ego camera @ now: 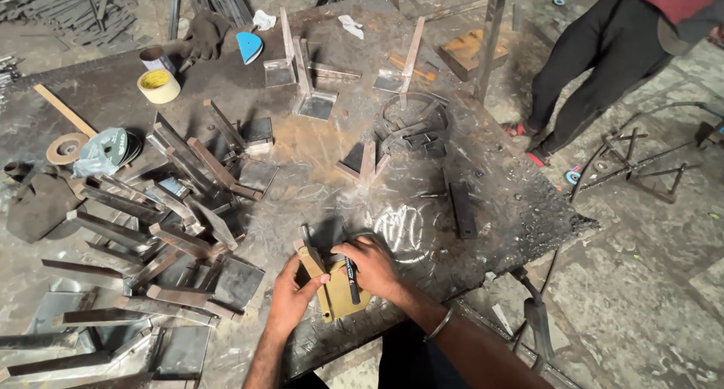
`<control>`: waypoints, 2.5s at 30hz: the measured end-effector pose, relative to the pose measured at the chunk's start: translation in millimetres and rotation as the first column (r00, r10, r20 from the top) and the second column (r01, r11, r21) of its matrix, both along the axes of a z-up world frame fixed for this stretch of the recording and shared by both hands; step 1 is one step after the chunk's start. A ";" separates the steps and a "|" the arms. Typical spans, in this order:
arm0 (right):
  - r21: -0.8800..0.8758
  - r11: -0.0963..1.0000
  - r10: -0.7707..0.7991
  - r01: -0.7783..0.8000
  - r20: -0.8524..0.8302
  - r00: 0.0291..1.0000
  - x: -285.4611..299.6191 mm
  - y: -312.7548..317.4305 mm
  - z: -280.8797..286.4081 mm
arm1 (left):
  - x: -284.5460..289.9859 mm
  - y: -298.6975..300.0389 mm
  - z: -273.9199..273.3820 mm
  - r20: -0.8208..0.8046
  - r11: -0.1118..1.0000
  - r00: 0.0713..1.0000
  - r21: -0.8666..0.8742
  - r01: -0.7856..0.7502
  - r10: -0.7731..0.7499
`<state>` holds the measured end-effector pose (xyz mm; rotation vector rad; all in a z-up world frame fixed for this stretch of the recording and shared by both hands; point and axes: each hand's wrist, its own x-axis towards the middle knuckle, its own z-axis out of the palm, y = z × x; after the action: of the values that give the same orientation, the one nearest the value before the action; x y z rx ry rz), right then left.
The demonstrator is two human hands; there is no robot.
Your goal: The person sits at a metal workbench and marks layout lines on flat metal pieces using a marker and a yellow template block. They align each metal piece against the template, trace along its edge with the marker, and set the marked piece aside before taking the next piece.
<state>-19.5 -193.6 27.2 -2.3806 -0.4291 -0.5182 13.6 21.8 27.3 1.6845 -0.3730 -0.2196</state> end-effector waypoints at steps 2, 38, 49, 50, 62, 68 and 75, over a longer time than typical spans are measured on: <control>0.026 1.000 -0.014 0.015 -0.012 1.000 0.6 -2.0 -6.4 | 7.5 -3.5 -11.4 0.049 1.000 0.999 -0.005 -0.007 0.007; 0.752 0.472 0.562 -0.460 0.146 0.815 -3.9 55.1 273.9 | -45.0 -22.0 -27.3 0.496 0.793 0.802 0.313 -0.523 0.333; 0.412 0.767 0.473 -0.493 0.158 0.867 13.8 47.7 227.9 | -48.1 -21.6 -22.6 0.461 0.795 0.817 0.320 -0.516 0.345; 0.500 0.802 0.360 -0.327 0.032 0.932 8.7 40.1 200.0 | -46.2 -21.6 -22.2 0.481 0.793 0.810 0.320 -0.519 0.335; 0.241 0.896 -0.315 0.373 -0.247 0.916 -51.3 14.8 -16.3 | -47.8 -27.6 -26.9 0.516 0.745 0.792 0.376 -0.552 0.326; 0.410 0.833 -0.282 0.371 -0.262 0.923 -44.0 34.1 -25.4 | -45.1 -25.0 -26.4 0.515 0.751 0.789 0.360 -0.554 0.335; 0.421 0.837 -0.307 0.350 -0.168 0.937 -43.5 29.9 -34.4 | -44.8 -25.2 -26.8 0.482 0.795 0.809 0.315 -0.519 0.336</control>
<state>-63.0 -163.7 -7.3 -2.0186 0.1447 -0.5830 -31.2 -3.4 0.5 2.2170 -0.2296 0.4399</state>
